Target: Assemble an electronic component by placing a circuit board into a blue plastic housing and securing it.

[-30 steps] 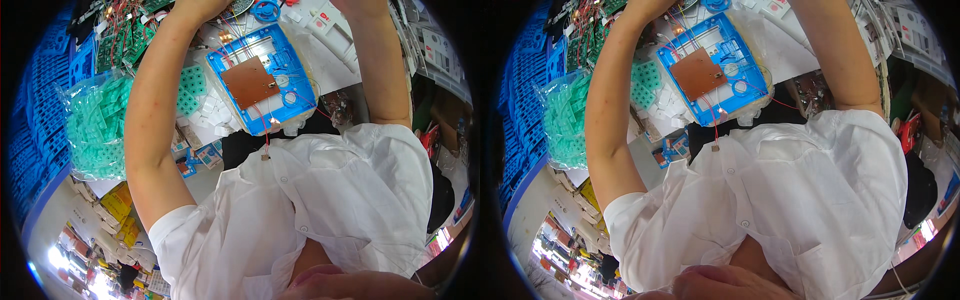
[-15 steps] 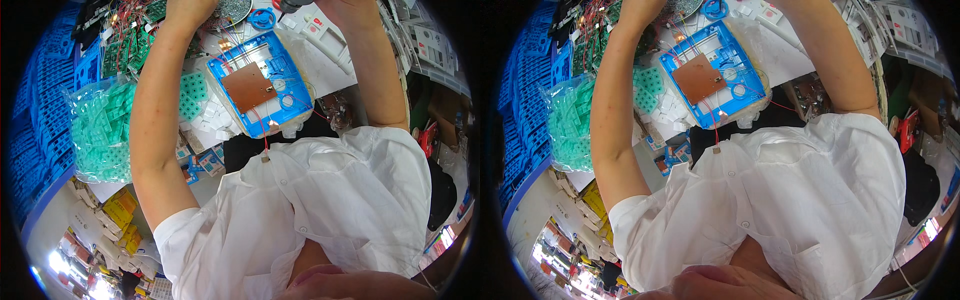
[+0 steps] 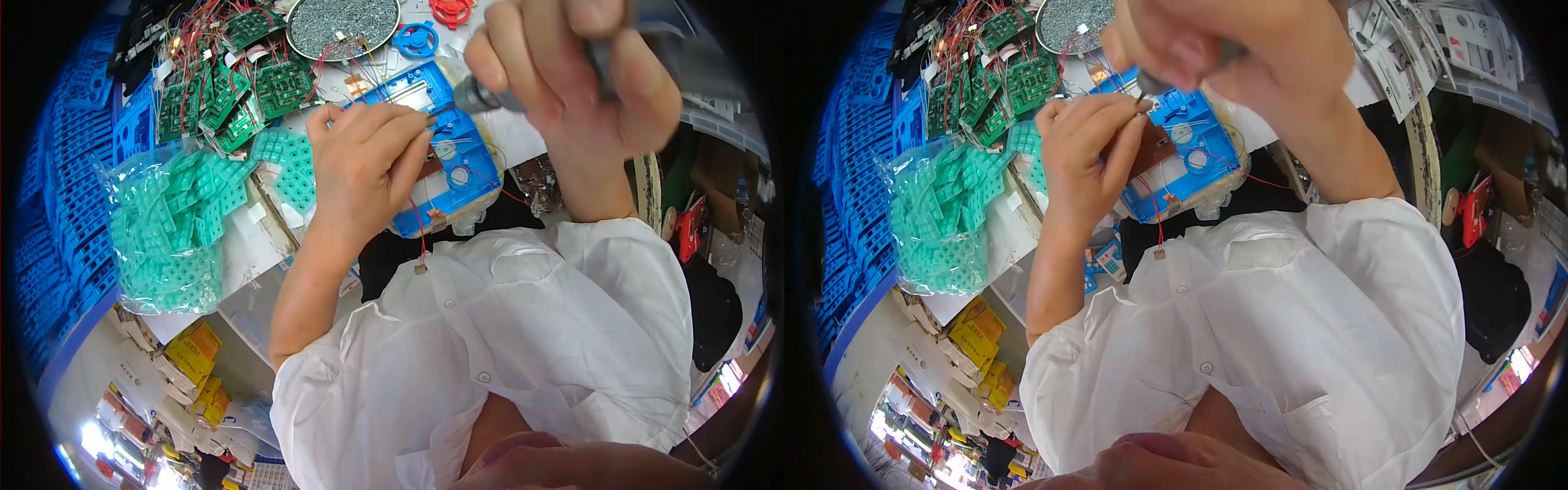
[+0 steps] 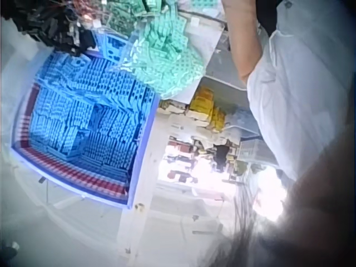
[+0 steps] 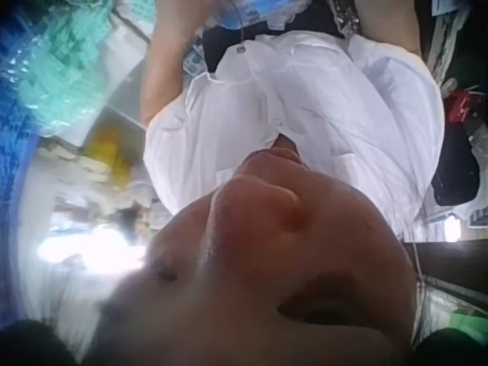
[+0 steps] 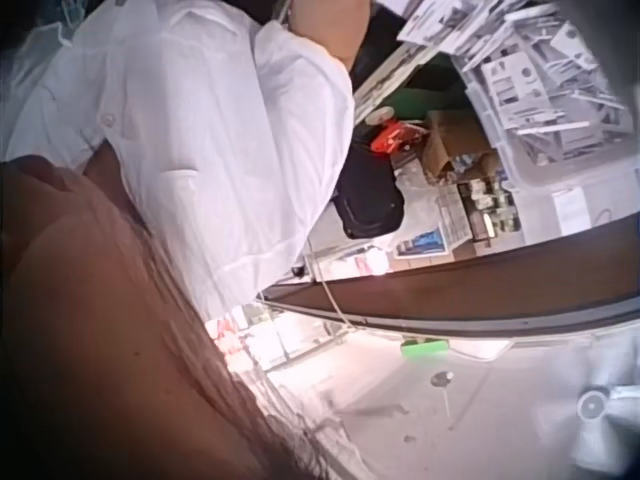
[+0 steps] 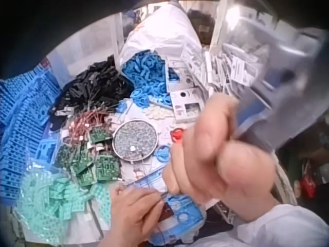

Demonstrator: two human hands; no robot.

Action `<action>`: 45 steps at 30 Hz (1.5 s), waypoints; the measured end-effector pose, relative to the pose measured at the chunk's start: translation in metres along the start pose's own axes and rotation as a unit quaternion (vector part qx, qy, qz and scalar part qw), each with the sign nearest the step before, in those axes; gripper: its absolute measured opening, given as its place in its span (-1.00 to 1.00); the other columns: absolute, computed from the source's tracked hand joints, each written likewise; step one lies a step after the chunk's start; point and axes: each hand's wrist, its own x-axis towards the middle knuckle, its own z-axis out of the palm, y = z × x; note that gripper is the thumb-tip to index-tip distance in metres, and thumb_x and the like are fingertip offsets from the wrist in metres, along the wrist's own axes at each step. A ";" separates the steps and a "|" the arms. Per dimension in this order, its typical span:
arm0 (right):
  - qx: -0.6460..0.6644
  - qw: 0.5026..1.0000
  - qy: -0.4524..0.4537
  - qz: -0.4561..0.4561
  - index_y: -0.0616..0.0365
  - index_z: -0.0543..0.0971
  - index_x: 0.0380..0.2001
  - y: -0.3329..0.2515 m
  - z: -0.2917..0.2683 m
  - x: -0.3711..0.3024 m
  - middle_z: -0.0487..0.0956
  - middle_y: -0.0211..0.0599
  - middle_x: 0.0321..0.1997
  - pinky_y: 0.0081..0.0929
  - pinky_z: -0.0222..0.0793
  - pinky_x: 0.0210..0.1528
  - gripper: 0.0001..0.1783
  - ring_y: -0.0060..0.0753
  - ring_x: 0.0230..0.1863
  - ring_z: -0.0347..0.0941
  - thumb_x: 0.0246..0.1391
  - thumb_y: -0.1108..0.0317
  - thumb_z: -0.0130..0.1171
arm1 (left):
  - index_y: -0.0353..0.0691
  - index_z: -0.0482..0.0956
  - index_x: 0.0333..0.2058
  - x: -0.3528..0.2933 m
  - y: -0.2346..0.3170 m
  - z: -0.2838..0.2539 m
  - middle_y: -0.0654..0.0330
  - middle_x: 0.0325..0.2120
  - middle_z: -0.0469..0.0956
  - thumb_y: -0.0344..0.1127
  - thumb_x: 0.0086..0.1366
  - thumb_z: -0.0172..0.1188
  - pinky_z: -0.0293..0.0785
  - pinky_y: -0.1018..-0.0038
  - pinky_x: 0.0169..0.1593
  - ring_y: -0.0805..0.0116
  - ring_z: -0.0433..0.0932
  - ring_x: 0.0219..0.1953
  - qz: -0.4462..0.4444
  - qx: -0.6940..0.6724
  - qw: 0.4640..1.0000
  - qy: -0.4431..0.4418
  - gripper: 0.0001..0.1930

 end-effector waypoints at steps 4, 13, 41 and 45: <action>0.066 0.996 -0.023 -0.048 0.18 0.44 -0.14 0.014 0.007 -0.005 0.42 -0.35 -0.58 -0.35 0.34 -0.27 -0.75 -0.42 -0.52 0.37 0.33 0.26 0.23 | -0.06 0.71 -0.30 -0.014 0.007 0.002 0.37 -0.38 0.68 -0.36 0.16 0.40 0.18 0.34 -0.08 0.40 0.54 -0.39 -0.028 -0.010 0.999 0.034 -0.88; 0.031 0.994 0.104 0.021 0.21 0.42 -0.19 0.002 0.034 -0.012 0.41 -0.31 -0.56 -0.35 0.32 -0.25 -0.74 -0.42 -0.52 0.35 0.25 0.34 0.28 | -0.07 0.71 -0.29 -0.013 0.007 0.004 0.38 -0.40 0.68 -0.37 0.12 0.41 0.19 0.35 -0.07 0.42 0.53 -0.43 0.016 0.038 0.997 0.061 -0.85; -0.039 0.994 0.004 0.106 0.13 0.46 -0.16 0.048 -0.005 -0.042 0.53 -0.30 -0.54 -0.35 0.42 -0.29 -0.74 -0.45 -0.50 0.43 0.29 0.22 0.26 | -0.16 0.66 -0.36 0.061 -0.078 -0.041 0.24 -0.33 0.66 -0.31 0.15 0.42 0.49 0.45 -0.22 0.17 0.61 -0.29 -0.199 -0.215 0.937 -0.189 -0.86; -0.108 0.985 -0.017 0.137 0.10 0.39 -0.19 0.049 0.014 -0.041 0.41 -0.45 -0.57 -0.40 0.34 -0.34 -0.76 -0.59 -0.57 0.28 0.29 0.29 0.26 | -0.11 0.66 -0.35 -0.013 -0.019 -0.035 0.40 -0.27 0.67 -0.30 0.10 0.43 0.37 0.30 -0.01 0.29 0.59 -0.15 -0.035 -0.069 0.988 -0.133 -0.85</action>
